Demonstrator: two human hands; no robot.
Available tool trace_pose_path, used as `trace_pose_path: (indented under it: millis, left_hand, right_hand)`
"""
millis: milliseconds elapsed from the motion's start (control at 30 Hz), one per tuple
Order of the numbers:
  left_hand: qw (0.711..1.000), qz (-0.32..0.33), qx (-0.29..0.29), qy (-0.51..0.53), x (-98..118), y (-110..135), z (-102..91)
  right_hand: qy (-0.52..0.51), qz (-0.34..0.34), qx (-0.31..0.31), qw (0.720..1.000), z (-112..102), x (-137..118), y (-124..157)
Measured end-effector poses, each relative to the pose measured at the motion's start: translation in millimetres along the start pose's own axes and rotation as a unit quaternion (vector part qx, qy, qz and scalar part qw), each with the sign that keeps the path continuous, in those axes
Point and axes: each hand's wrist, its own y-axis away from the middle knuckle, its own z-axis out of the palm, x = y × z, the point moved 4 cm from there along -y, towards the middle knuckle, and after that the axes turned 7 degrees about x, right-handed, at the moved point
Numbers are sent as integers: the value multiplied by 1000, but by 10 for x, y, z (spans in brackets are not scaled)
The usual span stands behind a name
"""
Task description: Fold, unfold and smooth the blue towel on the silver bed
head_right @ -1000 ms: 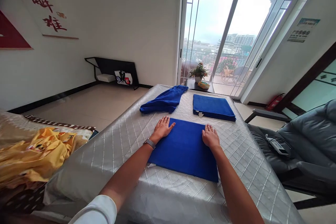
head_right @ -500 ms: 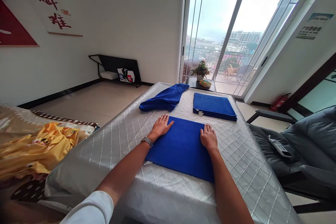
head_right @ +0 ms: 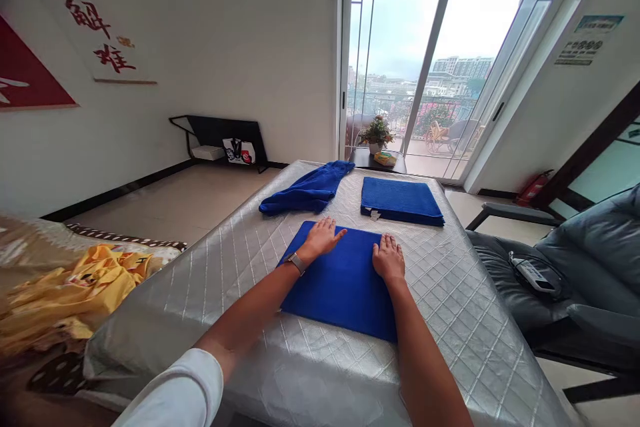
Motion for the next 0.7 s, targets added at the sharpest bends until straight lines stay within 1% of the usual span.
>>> trace_pose_path:
  millis: [100, 167, 200, 233, 300, 367, 467, 567, 700]
  left_hand:
    - [991, 114, -10, 67, 704, 3, 129]
    - [981, 164, -4, 105, 1097, 37, 232]
    - [977, 177, 1, 119, 1238, 55, 279]
    - [975, 182, 5, 129, 1335, 70, 320]
    - [976, 171, 10, 137, 1396, 89, 378]
    - [980, 153, 4, 130, 1310, 98, 406]
    - [987, 125, -10, 102, 1003, 98, 398]
    - [994, 81, -14, 72, 568, 97, 342]
    - [999, 15, -11, 40, -91, 138, 256]
  right_hand:
    - [16, -10, 4, 1000, 15, 23, 11]
    - [35, -31, 3, 999, 31, 43, 27]
    - [44, -42, 1, 998, 41, 53, 36]
    - [51, -51, -1, 997, 49, 63, 42]
    - [56, -56, -2, 997, 57, 73, 47]
    - [49, -47, 5, 998, 50, 69, 39]
    - [29, -25, 9, 999, 31, 42, 17]
    - [6, -12, 9, 1000, 15, 22, 3]
    - [-3, -4, 0, 1000, 11, 24, -2]
